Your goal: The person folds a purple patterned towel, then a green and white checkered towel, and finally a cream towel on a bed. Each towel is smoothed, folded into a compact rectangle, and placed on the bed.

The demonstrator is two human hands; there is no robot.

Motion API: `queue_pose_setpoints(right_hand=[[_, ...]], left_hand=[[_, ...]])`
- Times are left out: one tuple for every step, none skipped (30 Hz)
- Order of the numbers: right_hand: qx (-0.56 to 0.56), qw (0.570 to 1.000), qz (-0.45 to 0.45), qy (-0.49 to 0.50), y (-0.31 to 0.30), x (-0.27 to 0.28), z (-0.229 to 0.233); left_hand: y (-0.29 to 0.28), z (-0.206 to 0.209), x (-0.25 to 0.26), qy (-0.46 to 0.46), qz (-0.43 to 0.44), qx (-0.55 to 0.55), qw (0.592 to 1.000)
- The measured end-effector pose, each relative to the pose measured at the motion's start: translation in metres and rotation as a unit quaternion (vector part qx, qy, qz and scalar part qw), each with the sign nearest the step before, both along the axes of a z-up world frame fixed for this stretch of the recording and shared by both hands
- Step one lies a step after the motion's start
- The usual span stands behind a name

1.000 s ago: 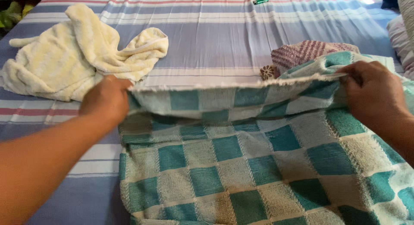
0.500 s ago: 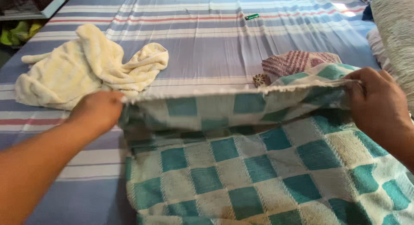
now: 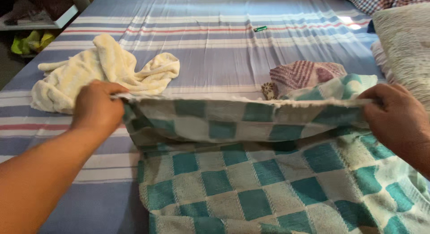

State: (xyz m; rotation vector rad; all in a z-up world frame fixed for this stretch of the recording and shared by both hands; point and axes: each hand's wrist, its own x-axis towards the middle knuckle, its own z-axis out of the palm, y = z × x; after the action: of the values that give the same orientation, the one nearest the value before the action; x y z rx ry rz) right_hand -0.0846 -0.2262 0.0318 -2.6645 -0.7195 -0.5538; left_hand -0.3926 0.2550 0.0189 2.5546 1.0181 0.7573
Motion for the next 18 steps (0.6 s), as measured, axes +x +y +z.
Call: queue_pose_setpoints(right_hand=[[0.001,1.0,0.009,0.018,0.0,0.001,0.002],[-0.025,1.0,0.002,-0.005,0.001,0.002,0.004],[-0.052,0.998,-0.004,-0.028,0.0,0.003,0.004],[-0.078,0.996,-0.01,-0.05,-0.001,0.004,0.005],[-0.049,0.998,-0.018,-0.032,-0.002,0.005,0.003],[-0.02,0.999,-0.024,-0.014,-0.005,0.005,0.0],[0.008,1.0,-0.029,0.006,-0.006,0.005,-0.004],[0.029,0.999,-0.026,0.018,-0.007,0.009,-0.006],[0.05,0.998,-0.021,0.03,-0.008,0.014,-0.008],[0.07,0.996,-0.017,0.042,-0.009,0.019,-0.009],[0.125,0.99,0.007,0.066,-0.012,0.024,-0.012],[0.179,0.979,0.03,0.09,-0.014,0.028,-0.016],[0.233,0.964,0.053,0.113,-0.016,0.032,-0.018],[0.205,0.974,0.033,0.095,-0.018,0.035,-0.022],[0.178,0.981,0.011,0.075,-0.021,0.037,-0.026],[0.15,0.987,-0.01,0.056,-0.023,0.04,-0.028],[0.114,0.993,-0.001,0.03,-0.025,0.043,-0.029],[0.078,0.997,0.009,0.005,-0.025,0.045,-0.03]], left_hand=[[0.0,0.005,0.0,0.018,0.023,0.024,0.999],[-0.002,0.01,0.0,0.035,0.045,0.049,0.997],[-0.004,0.012,0.002,0.023,0.026,0.028,0.999],[-0.009,0.013,0.004,0.011,0.006,0.007,1.0],[-0.013,0.013,0.003,0.001,-0.013,-0.014,1.0],[-0.018,0.012,0.004,-0.003,-0.006,-0.083,0.997],[-0.023,0.012,0.004,-0.005,0.002,-0.152,0.988],[-0.027,0.013,0.004,-0.008,0.01,-0.22,0.975],[-0.029,0.016,0.003,0.003,-0.004,-0.207,0.978],[-0.03,0.02,0.0,0.014,-0.018,-0.193,0.981],[-0.031,0.023,-0.002,0.026,-0.032,-0.18,0.983],[-0.034,0.024,-0.005,0.05,-0.045,-0.152,0.986],[-0.035,0.025,-0.007,0.074,-0.058,-0.124,0.988],[-0.038,0.025,-0.008,0.098,-0.072,-0.097,0.988],[-0.038,0.024,-0.009,0.059,-0.012,-0.137,0.989],[-0.039,0.023,-0.008,0.02,0.048,-0.176,0.983],[-0.04,0.02,-0.006,-0.02,0.107,-0.216,0.97],[-0.04,0.018,-0.002,-0.053,0.12,-0.332,0.934]])
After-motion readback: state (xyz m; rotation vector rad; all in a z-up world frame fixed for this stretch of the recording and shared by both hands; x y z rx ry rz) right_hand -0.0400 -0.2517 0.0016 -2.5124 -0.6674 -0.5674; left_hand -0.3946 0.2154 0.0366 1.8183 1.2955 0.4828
